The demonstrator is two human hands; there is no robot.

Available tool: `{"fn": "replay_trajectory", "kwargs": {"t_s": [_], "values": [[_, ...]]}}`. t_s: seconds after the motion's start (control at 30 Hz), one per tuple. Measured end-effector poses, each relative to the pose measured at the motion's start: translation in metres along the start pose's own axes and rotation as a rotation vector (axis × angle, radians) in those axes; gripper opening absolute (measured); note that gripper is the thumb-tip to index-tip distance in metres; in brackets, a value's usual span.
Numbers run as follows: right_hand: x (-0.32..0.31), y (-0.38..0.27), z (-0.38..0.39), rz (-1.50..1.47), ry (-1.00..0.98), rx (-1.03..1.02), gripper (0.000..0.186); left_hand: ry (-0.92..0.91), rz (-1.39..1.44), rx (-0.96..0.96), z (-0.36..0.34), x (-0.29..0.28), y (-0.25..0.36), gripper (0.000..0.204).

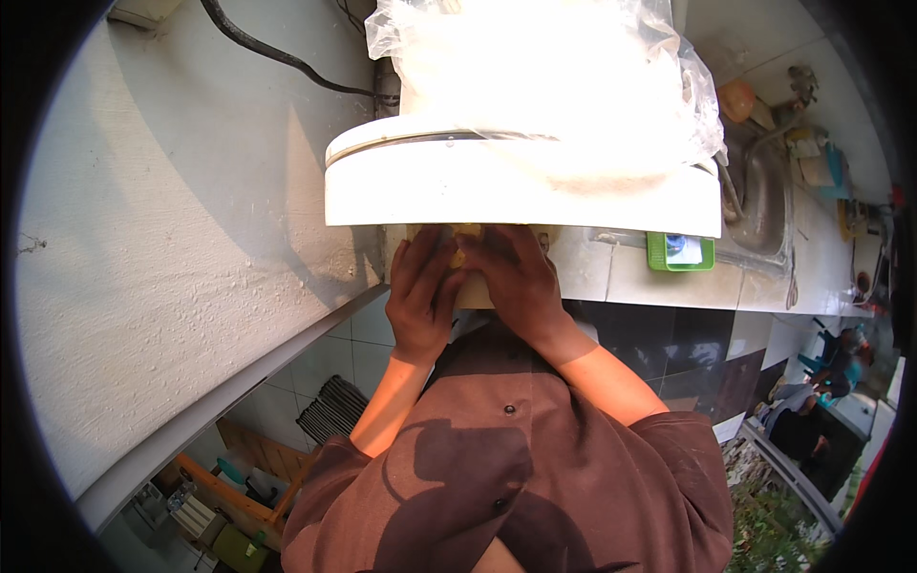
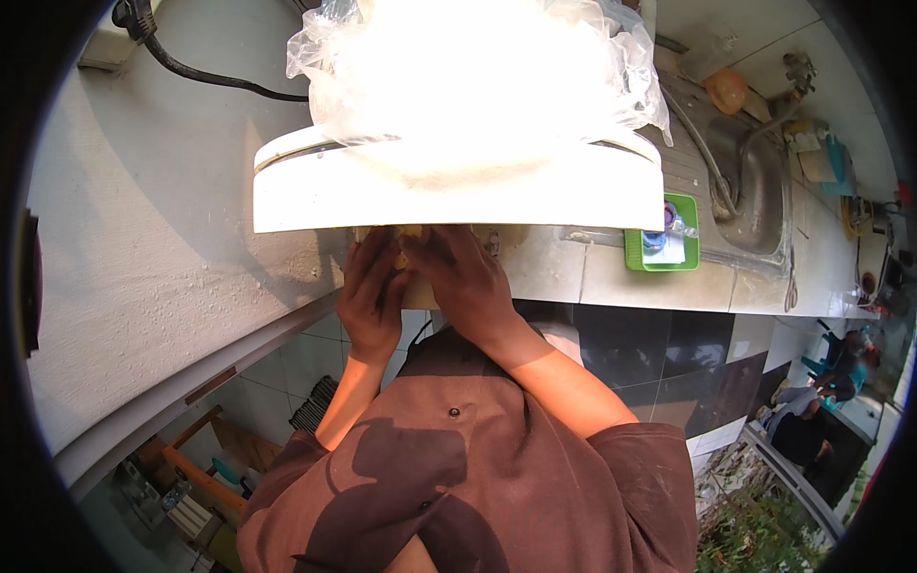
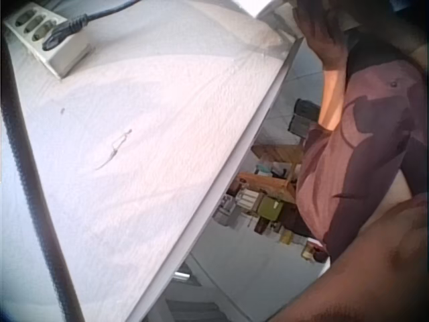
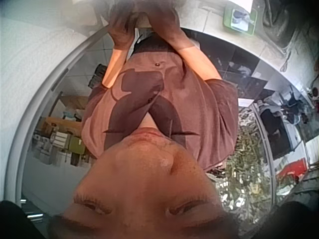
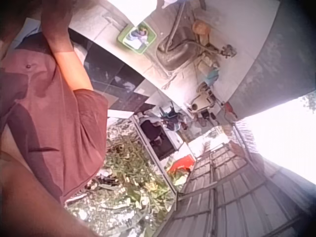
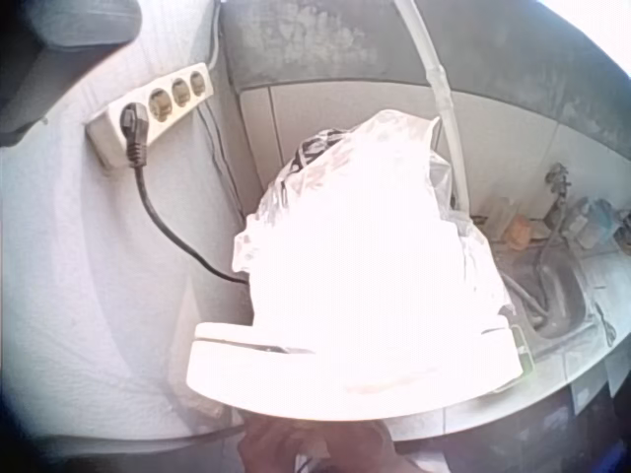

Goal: The person carries a tray with dental models to a sink area, picks up a yellow dental model, and uses a model trimmer to grind the edges of the model base.

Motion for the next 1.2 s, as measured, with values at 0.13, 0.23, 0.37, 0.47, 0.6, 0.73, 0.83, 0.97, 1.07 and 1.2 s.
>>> {"fn": "replay_trajectory", "kwargs": {"t_s": [0.13, 0.23, 0.37, 0.47, 0.6, 0.73, 0.83, 0.97, 1.07, 1.2], "values": [[-0.002, -0.001, -0.003, -0.019, -0.008, -0.025, 0.037, 0.009, -0.013, 0.000, 0.002, 0.001, -0.001, 0.036], [-0.005, -0.005, -0.006, -0.012, -0.006, -0.047, 0.039, 0.013, -0.023, -0.003, 0.003, 0.001, 0.000, 0.036], [-0.006, -0.005, -0.008, 0.011, -0.008, -0.085, 0.039, 0.015, -0.053, 0.007, 0.005, 0.001, 0.000, 0.037], [-0.008, -0.007, -0.008, 0.025, -0.013, -0.093, 0.039, 0.019, -0.056, 0.007, 0.006, 0.002, -0.002, 0.038], [-0.009, -0.007, -0.009, 0.021, -0.022, -0.099, 0.039, 0.023, -0.042, -0.002, 0.004, 0.002, 0.003, 0.038], [-0.006, -0.005, -0.008, 0.007, -0.043, -0.109, 0.038, 0.041, -0.016, -0.020, 0.007, 0.001, 0.001, 0.040], [-0.005, -0.004, -0.009, 0.002, -0.051, -0.109, 0.037, 0.045, -0.019, -0.033, 0.008, 0.001, 0.001, 0.041], [-0.003, -0.001, -0.009, -0.007, -0.077, -0.093, 0.038, 0.056, 0.006, -0.063, 0.008, 0.002, 0.001, 0.042], [-0.003, -0.002, -0.010, 0.011, -0.104, -0.093, 0.038, 0.058, -0.038, -0.014, 0.010, 0.001, 0.001, 0.042], [-0.005, -0.004, -0.011, 0.034, -0.188, -0.095, 0.033, 0.063, -0.239, 0.089, 0.010, 0.000, 0.012, 0.040]]}}
Point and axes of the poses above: each hand's wrist, its own z-axis away from the middle knuckle, its own x-axis out of the palm, y = z × x, the point moved 9 cm from there along -z, towards the middle knuckle, and after that the axes turned 6 degrees about z, right-handed, at the moved point
